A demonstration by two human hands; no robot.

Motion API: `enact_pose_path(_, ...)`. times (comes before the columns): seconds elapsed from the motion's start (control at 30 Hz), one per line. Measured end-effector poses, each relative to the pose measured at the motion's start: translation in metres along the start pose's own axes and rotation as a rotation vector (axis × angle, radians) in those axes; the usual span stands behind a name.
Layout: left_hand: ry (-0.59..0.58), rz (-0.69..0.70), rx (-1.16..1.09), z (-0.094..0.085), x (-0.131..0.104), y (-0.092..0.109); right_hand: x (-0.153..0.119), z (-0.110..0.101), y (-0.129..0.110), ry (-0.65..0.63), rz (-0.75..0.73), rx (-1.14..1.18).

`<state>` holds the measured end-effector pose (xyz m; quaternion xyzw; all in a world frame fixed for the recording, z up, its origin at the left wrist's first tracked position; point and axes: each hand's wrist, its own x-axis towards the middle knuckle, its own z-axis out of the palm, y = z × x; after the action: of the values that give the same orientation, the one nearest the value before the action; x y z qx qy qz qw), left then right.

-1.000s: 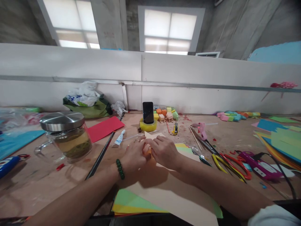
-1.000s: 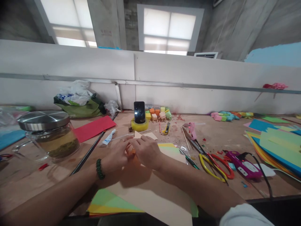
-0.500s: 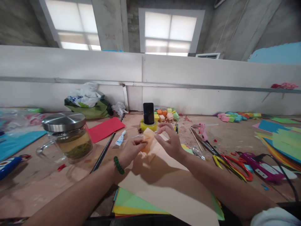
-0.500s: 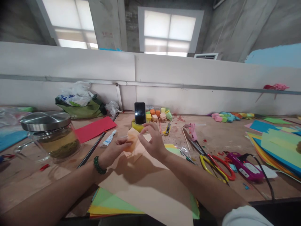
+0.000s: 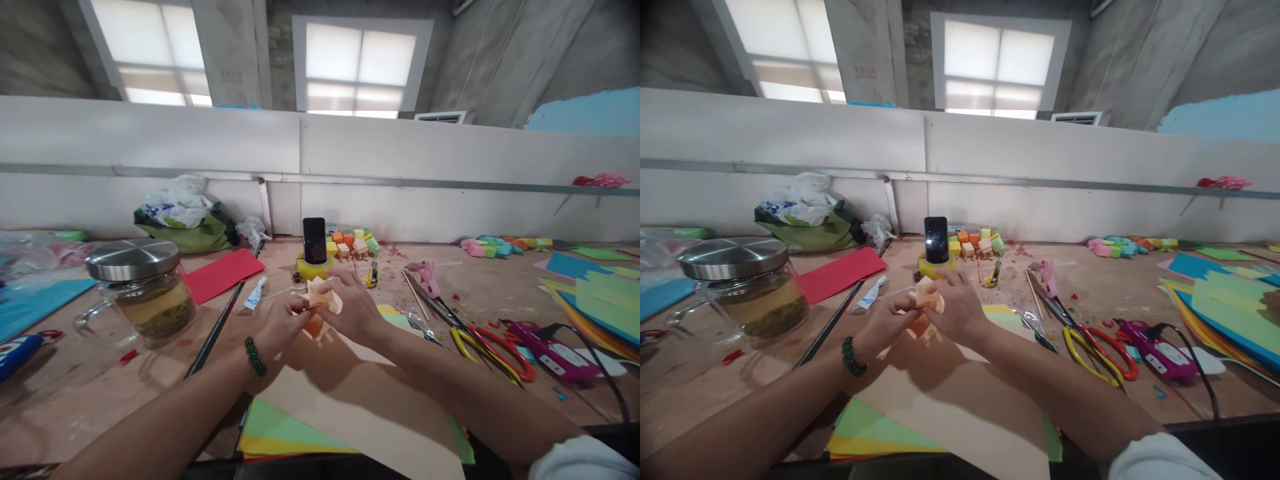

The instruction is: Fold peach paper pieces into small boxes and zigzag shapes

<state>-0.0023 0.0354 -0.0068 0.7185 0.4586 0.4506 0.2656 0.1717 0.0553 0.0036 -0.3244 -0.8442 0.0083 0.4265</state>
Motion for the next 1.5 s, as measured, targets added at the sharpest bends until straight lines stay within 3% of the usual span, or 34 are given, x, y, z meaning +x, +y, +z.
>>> enact_pose_path(0.1, -0.027, -0.002, 0.021, 0.001, -0.001, 0.0, 0.001, 0.004, 0.005, -0.076, 0.047, -0.026)
enact_pose_path(0.27, -0.052, -0.018, -0.001, 0.002, 0.0, -0.001, 0.003, 0.004, 0.005, -0.144, -0.009, -0.029)
enact_pose_path(0.57, -0.076, -0.144, -0.079, 0.003, 0.001, 0.001, 0.002, 0.003, 0.007, -0.261, -0.014, -0.149)
enact_pose_path(0.73, -0.035, -0.158, -0.087, 0.0, 0.003, -0.003, 0.002, 0.006, 0.01, -0.22, 0.024, 0.005)
enact_pose_path(0.9, 0.063, -0.122, -0.089, -0.002, 0.006, -0.007, 0.0, 0.011, 0.011, -0.041, 0.327, 0.304)
enact_pose_path(1.07, 0.207, -0.077, -0.028, 0.0, 0.002, -0.007, -0.005, 0.024, 0.003, -0.35, 0.699, 0.7)
enact_pose_path(1.17, 0.237, -0.071, 0.012, 0.003, -0.001, -0.006, -0.009, 0.031, 0.001, -0.312, 0.643, 0.733)
enact_pose_path(1.4, 0.131, -0.116, -0.119, 0.006, 0.0, -0.01, -0.008, 0.031, 0.014, -0.25, 0.524, 0.484)
enact_pose_path(1.5, 0.114, -0.106, -0.138, 0.004, 0.001, -0.008, -0.006, 0.027, 0.015, -0.153, 0.446, 0.452)
